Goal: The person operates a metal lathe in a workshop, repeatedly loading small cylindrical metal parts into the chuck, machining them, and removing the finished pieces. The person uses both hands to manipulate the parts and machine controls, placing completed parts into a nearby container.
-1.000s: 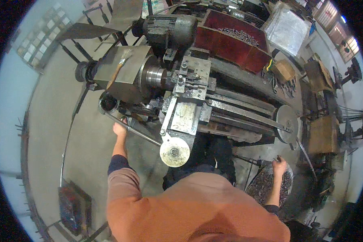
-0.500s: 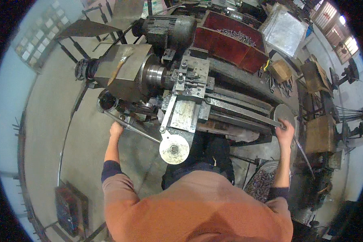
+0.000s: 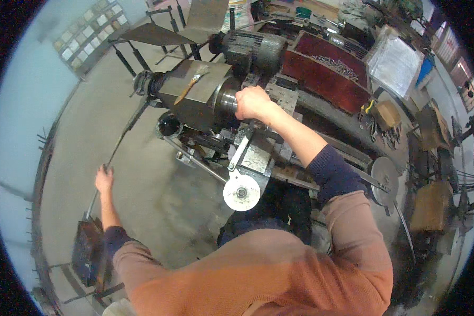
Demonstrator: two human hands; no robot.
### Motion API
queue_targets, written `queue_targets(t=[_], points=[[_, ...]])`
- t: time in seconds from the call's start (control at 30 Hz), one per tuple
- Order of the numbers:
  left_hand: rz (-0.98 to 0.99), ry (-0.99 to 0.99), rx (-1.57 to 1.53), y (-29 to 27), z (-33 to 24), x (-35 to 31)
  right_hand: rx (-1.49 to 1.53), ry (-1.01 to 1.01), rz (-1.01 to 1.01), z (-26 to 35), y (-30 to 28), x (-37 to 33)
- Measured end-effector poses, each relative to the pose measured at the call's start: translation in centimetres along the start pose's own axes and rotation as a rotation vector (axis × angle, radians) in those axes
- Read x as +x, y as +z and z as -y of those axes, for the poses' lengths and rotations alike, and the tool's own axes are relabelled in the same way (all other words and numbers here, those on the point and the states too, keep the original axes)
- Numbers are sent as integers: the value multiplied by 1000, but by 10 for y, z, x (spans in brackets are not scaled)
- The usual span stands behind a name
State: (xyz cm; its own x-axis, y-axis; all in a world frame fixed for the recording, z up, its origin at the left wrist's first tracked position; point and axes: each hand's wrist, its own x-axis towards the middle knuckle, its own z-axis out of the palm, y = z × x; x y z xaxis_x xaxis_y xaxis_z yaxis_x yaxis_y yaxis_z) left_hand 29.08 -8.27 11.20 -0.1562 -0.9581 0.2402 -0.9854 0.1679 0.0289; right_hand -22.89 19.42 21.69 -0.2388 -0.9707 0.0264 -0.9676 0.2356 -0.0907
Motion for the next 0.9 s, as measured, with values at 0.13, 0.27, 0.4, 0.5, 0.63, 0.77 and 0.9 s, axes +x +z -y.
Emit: queue_targets(t=[0.13, 0.27, 0.4, 0.5, 0.63, 0.77, 0.9], points=[[10, -56, -5, -35, -79, -78, 35, 9, 48, -7, 4, 0], [62, -18, 15, -44, -121, -124, 53, 29, 84, -2, -1, -1], [334, 81, -286, -42, -114, -94, -56, 123, 29, -10, -1, -6], [368, 313, -194, -48, -107, -70, 163, -123, -257, -19, -11, -53], [667, 82, -866, -17, -120, -44, 619, -274, -642, -43, 10, -140], [589, 204, -896, -6, -127, -40, 632, -159, -676, -54, 25, -186], [527, 155, -975, -13, -137, -52, 610, -120, -728, -59, 26, -202]])
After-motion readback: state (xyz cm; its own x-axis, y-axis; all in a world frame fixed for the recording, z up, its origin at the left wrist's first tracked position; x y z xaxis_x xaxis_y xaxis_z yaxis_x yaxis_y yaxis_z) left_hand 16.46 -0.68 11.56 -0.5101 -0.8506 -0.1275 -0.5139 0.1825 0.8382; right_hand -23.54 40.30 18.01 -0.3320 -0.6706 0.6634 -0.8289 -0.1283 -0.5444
